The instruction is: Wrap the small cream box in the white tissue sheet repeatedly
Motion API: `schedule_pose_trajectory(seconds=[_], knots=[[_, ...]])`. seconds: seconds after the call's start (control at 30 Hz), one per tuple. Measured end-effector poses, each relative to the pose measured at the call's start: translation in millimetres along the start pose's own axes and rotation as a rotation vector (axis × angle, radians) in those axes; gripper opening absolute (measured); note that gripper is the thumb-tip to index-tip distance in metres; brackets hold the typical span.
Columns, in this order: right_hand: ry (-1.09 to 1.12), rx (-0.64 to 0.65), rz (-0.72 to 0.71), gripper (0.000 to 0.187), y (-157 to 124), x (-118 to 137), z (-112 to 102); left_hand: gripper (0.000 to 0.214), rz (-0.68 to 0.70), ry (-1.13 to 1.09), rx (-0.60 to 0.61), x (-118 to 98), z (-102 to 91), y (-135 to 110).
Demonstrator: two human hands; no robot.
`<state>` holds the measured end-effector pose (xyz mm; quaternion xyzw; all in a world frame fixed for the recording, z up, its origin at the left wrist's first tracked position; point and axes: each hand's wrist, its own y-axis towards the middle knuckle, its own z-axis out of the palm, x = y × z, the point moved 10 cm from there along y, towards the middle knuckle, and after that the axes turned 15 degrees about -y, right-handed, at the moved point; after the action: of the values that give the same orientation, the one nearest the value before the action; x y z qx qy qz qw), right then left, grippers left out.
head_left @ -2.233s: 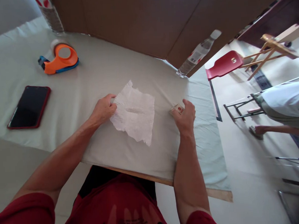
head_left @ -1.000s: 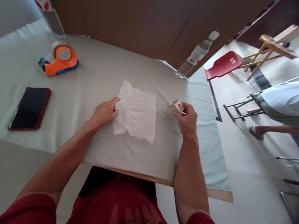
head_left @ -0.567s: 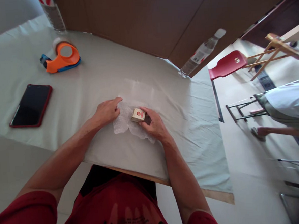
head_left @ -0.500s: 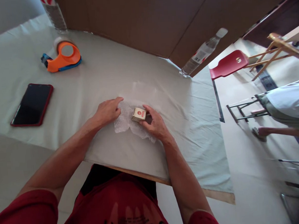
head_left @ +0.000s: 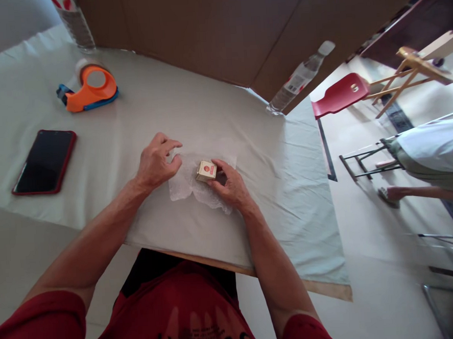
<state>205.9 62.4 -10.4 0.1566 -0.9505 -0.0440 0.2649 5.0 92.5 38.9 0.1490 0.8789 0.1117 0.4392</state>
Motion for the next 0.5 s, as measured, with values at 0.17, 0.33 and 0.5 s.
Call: schedule_pose_trajectory(seconds=[0.17, 0.33, 0.5], knots=[[0.027, 0.023, -0.004, 0.059, -0.2, -1.7, 1.4, 0.024, 0.253, -0.303, 0.395, -48.7, 22.3, -15.4], [0.144, 0.095, -0.036, 0.061, -2.8, -1.5, -15.7, 0.05, 0.377, -0.165, 0.614, -60.1, 45.4, -35.9], [-0.064, 0.082, -0.154, 0.042, -19.3, 25.7, -53.9, 0.024, 0.417, -0.006, 0.628, -57.2, 52.3, -41.1]])
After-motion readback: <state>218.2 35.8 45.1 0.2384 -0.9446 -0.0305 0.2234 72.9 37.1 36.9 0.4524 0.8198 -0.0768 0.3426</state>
